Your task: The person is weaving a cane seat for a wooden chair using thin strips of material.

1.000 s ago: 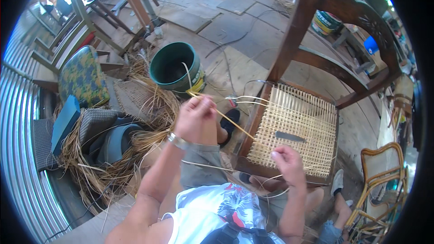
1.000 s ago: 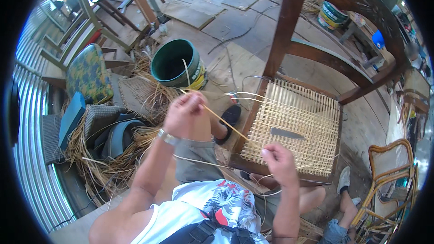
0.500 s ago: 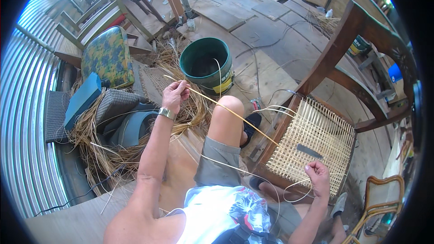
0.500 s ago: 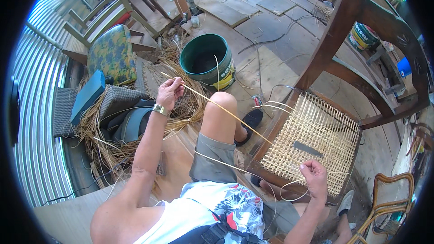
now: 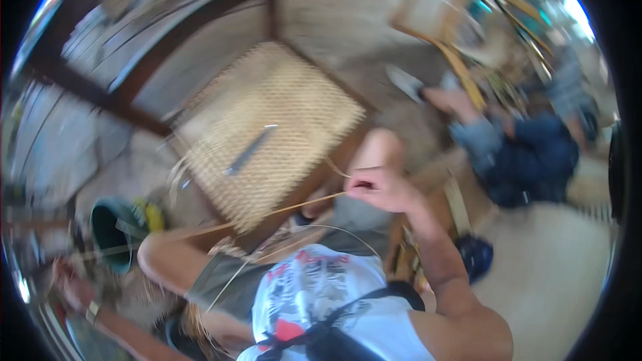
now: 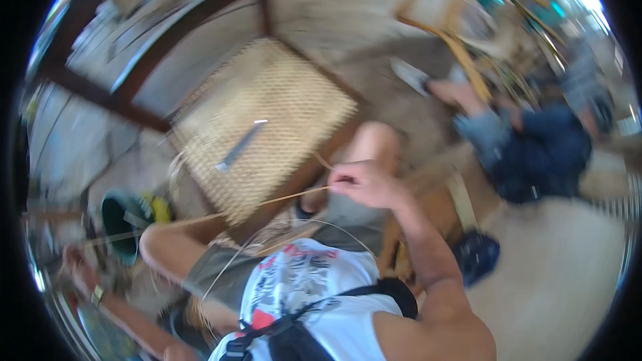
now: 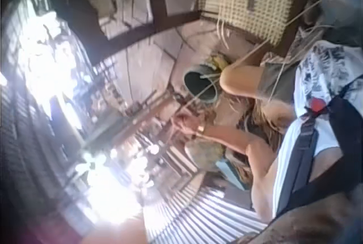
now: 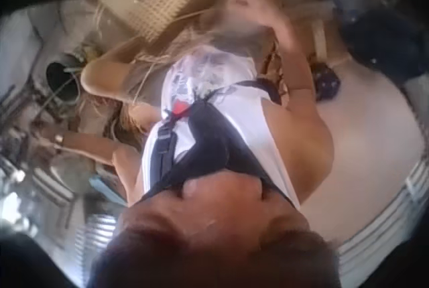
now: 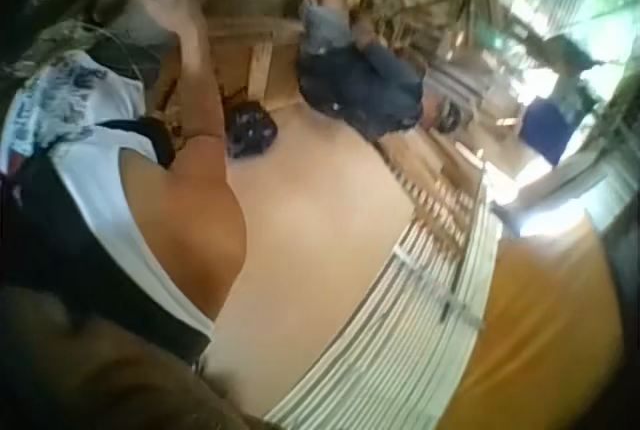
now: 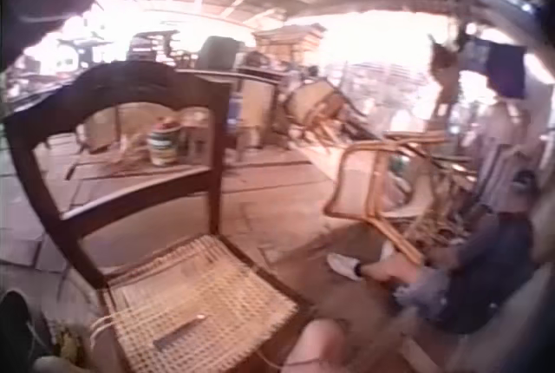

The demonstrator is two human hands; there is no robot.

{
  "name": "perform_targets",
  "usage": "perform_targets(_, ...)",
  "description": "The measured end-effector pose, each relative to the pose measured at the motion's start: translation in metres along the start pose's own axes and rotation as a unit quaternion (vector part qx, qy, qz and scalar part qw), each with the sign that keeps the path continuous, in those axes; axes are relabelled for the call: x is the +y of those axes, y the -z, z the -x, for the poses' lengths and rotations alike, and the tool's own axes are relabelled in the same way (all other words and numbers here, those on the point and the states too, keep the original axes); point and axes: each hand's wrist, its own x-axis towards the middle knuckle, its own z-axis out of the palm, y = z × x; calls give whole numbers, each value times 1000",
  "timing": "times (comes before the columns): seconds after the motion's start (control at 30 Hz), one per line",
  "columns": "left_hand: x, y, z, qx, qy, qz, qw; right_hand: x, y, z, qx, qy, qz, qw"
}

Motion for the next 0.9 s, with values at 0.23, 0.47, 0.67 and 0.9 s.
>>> perform_targets(0.23,261,28,-31,-556,-41,329,762,36,-87,81,298,-103,-190,930)
perform_targets(0.47,537,31,194,-697,-168,494,493,25,-126,76,367,-5,-248,897)
perform_targets(0.67,557,29,213,-652,2,577,491,32,-128,84,255,-63,-412,872)
perform_targets(0.9,413,64,135,-505,56,588,629,14,-118,21,180,-69,-407,893)
